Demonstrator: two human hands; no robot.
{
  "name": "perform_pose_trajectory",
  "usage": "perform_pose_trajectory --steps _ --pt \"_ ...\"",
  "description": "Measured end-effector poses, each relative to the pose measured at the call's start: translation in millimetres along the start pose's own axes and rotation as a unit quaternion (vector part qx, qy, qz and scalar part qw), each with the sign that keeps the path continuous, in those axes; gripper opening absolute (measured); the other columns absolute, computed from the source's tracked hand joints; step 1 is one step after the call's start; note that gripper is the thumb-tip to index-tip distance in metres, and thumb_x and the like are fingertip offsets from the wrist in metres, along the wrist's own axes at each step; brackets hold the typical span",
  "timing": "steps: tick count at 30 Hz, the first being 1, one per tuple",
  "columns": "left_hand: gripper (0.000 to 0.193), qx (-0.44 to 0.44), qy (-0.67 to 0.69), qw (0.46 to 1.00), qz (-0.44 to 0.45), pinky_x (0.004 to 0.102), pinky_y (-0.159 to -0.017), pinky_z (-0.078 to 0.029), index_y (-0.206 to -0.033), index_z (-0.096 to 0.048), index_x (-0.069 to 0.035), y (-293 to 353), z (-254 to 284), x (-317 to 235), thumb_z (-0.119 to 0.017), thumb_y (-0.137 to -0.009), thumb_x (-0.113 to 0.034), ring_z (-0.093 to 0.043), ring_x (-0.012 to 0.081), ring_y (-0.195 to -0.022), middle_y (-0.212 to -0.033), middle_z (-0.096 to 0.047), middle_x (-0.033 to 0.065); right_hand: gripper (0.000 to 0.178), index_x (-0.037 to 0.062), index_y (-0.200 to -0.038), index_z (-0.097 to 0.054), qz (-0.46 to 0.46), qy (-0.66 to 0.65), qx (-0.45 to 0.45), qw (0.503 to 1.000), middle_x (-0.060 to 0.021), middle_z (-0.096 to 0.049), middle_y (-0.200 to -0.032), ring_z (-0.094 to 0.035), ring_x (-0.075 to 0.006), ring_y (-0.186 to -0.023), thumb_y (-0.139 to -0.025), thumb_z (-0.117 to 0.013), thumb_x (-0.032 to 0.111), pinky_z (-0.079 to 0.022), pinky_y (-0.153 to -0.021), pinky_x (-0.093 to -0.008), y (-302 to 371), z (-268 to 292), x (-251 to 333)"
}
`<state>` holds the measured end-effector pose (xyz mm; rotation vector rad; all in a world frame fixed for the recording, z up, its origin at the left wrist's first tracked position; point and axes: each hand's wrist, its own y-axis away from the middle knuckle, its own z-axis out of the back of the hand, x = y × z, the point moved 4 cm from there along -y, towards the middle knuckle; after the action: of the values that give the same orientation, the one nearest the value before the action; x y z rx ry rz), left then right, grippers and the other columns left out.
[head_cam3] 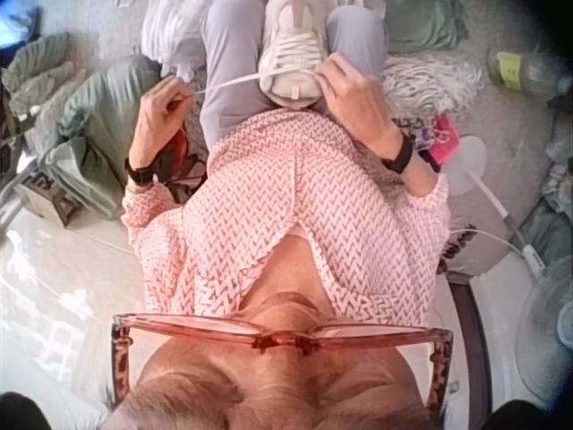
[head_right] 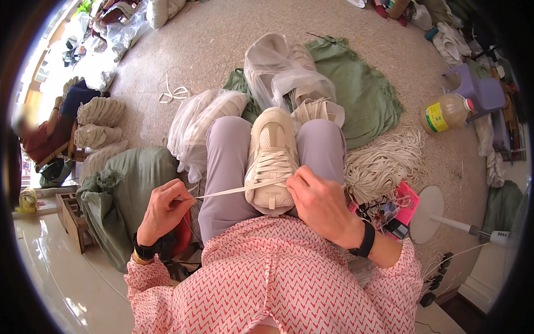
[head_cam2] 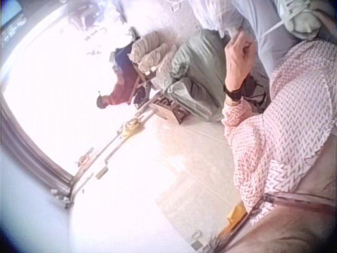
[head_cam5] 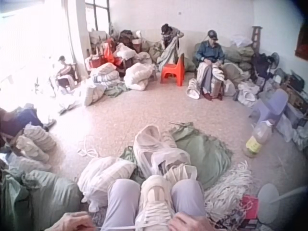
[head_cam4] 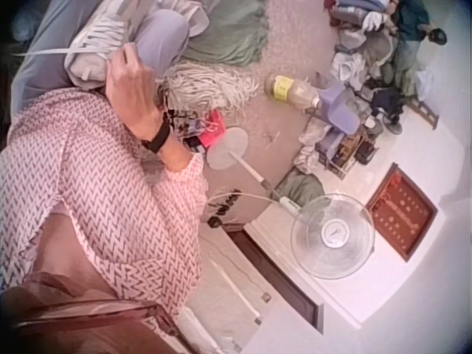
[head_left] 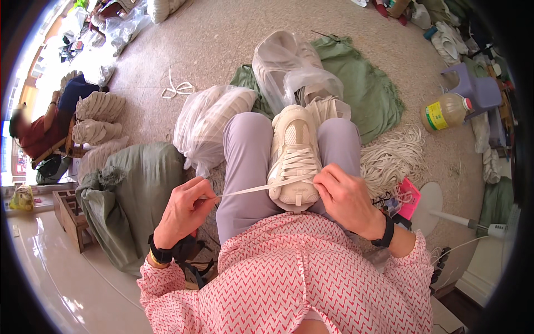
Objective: Lacing a white athletic shoe in a workshop setting.
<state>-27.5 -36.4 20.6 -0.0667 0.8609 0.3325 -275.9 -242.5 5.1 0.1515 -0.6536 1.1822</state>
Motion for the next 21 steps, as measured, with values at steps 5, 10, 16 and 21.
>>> perform_pose_trajectory --steps 5,10,16,21 --pt "0.017 -0.003 0.002 1.000 0.003 0.0344 -0.056 -0.043 -0.086 -0.058 0.003 0 2 -1 -0.075 -0.086 0.002 -0.053 0.0245 -0.061 -0.077 -0.055 0.0107 0.010 0.0019 -0.100 -0.062 -0.027 0.018 0.040 0.999 -0.0113 -0.063 -0.090 -0.067 -0.0313 -0.074 -0.092 -0.068 0.001 -0.054 -0.063 -0.0394 -4 -2 0" --pt "0.018 -0.003 -0.001 1.000 -0.003 0.0340 -0.055 -0.043 -0.086 -0.057 0.003 -2 3 -3 -0.075 -0.085 0.002 -0.053 0.0239 -0.061 -0.077 -0.055 0.0104 0.020 -0.0004 -0.108 -0.061 0.013 0.045 0.058 0.997 -0.0127 -0.063 -0.092 -0.067 -0.0317 -0.077 -0.088 -0.065 -0.001 -0.054 -0.066 -0.0406 -2 3 -1" --pt "0.017 0.001 0.002 1.000 0.008 0.0339 -0.056 -0.044 -0.086 -0.057 0.003 1 2 0 -0.074 -0.086 0.003 -0.053 0.0240 -0.061 -0.078 -0.055 0.0106 0.021 0.0008 -0.105 -0.064 -0.013 0.070 0.037 0.997 -0.0122 -0.064 -0.087 -0.068 -0.0319 -0.080 -0.084 -0.064 -0.003 -0.055 -0.069 -0.0411 8 7 -4" --pt "0.014 0.012 0.004 1.000 0.015 0.0345 -0.058 -0.045 -0.086 -0.059 0.002 5 1 3 -0.074 -0.085 0.003 -0.054 0.0255 -0.062 -0.078 -0.056 0.0111 0.017 0.0011 -0.103 -0.067 -0.054 0.095 0.001 0.994 -0.0126 -0.066 -0.087 -0.069 -0.0315 -0.080 -0.086 -0.068 -0.001 -0.056 -0.069 -0.0415 24 17 -20"
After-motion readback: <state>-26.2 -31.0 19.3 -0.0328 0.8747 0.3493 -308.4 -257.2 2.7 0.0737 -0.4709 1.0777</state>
